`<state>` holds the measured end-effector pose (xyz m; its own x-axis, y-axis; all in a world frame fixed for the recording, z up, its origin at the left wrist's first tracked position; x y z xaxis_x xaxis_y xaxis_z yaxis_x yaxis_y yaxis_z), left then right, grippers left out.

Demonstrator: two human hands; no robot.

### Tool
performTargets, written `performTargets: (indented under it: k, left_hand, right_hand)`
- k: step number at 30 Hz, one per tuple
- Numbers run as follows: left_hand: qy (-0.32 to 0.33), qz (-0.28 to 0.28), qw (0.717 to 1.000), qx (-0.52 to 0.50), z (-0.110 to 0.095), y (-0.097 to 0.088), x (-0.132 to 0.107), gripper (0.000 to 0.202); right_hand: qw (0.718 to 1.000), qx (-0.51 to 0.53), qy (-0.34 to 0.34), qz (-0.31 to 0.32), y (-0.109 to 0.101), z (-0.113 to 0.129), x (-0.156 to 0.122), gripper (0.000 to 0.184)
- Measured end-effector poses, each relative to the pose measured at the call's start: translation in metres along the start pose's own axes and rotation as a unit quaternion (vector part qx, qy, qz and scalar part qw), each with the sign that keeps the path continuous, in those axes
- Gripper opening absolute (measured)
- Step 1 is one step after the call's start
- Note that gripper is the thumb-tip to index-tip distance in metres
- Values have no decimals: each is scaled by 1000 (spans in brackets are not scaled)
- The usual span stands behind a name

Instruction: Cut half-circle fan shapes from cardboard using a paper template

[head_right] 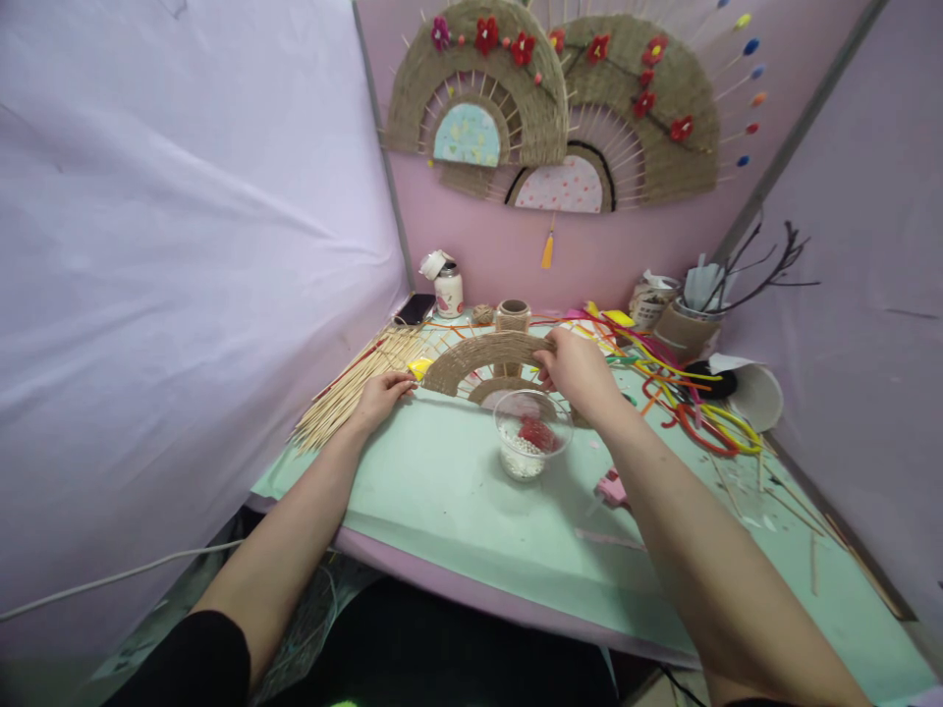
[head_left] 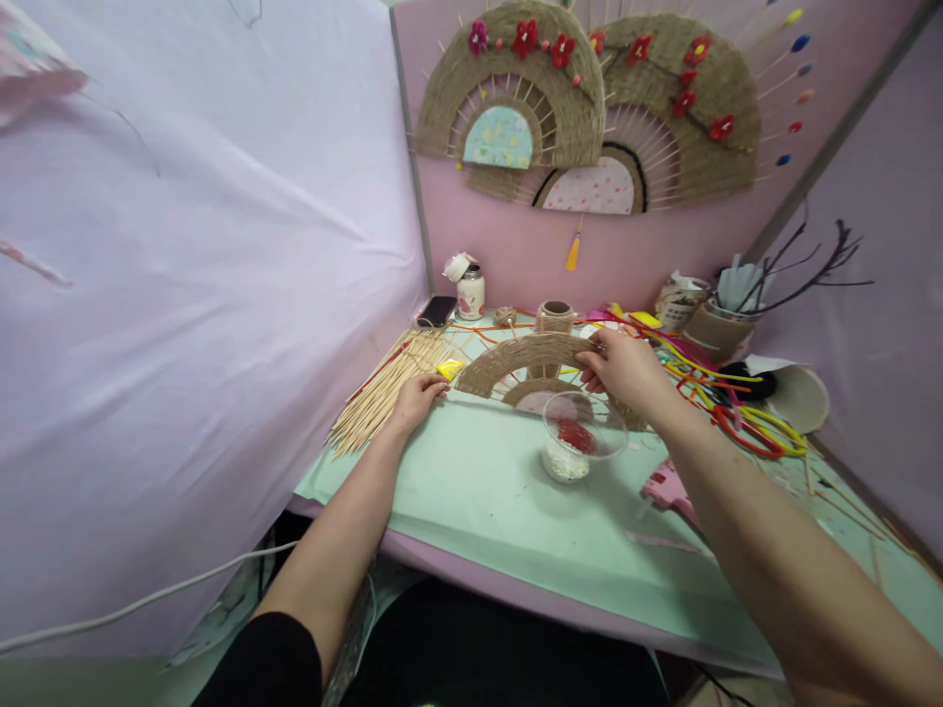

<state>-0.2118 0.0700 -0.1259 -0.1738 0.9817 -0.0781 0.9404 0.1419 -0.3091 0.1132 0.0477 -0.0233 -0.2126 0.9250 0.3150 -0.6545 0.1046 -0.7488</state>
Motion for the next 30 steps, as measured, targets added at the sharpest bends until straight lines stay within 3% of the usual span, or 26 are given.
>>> performTargets:
  k: [30]
  left_hand:
    - [71, -43, 990, 113, 0, -3, -3, 17]
  right_hand:
    - [1000, -8, 3, 9, 0, 0, 0, 1]
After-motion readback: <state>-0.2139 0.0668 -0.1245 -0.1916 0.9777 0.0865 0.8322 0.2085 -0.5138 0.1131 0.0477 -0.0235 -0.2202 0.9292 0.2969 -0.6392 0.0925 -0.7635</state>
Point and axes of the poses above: each hand's wrist, its own x-axis towards the middle knuckle, its own y-axis out of the palm, z = x × y, the point moved 1 cm from there along x, towards the middle knuckle, and after that the axes turned 14 degrees about -y, right-handed, at the moved point
